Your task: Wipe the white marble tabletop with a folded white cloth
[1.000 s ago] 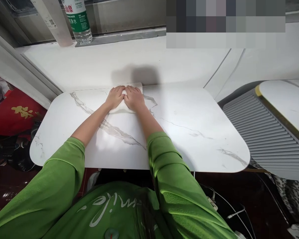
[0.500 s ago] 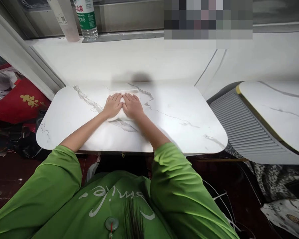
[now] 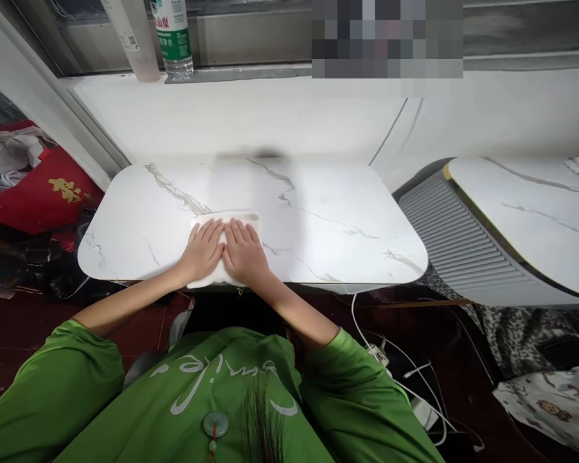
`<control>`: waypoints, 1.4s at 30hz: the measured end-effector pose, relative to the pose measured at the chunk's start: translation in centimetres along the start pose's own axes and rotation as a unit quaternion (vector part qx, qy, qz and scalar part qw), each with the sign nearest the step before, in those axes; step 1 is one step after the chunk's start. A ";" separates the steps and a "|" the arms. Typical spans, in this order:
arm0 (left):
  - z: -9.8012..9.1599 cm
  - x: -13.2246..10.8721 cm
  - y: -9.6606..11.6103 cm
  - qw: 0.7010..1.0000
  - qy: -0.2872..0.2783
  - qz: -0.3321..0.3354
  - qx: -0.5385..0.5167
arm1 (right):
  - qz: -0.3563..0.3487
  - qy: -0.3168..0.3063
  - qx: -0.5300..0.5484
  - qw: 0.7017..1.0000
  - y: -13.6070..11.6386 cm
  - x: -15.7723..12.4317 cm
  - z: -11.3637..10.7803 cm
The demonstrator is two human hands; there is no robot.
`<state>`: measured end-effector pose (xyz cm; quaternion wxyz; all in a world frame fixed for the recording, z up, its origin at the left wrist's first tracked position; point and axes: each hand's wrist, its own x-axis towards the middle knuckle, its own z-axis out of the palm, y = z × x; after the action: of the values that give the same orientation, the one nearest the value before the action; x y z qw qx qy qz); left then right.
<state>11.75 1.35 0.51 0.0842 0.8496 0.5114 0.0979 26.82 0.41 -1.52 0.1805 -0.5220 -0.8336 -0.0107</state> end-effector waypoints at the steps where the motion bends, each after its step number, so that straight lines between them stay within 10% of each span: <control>1: -0.1 -0.5 -0.1 1.000 0.003 0.002 -0.001 | -0.005 -0.002 -0.004 1.000 -0.4 -0.1 0.0; 9: -0.4 -0.1 -2.0 1.000 0.007 -0.001 -0.003 | -0.036 -0.030 -0.010 0.999 -1.1 2.0 0.9; 30: -0.5 20.6 -14.0 0.999 0.031 -0.004 -0.028 | 0.036 -0.001 0.021 0.999 8.3 22.7 7.3; 42: -0.9 16.1 -12.3 0.998 0.038 -0.045 -0.015 | 0.006 -0.005 0.033 0.999 6.4 20.1 6.2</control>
<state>8.39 21.39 -0.34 0.0820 0.8201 0.5501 0.1343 22.75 21.98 -2.17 0.1931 -0.5208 -0.8313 0.0203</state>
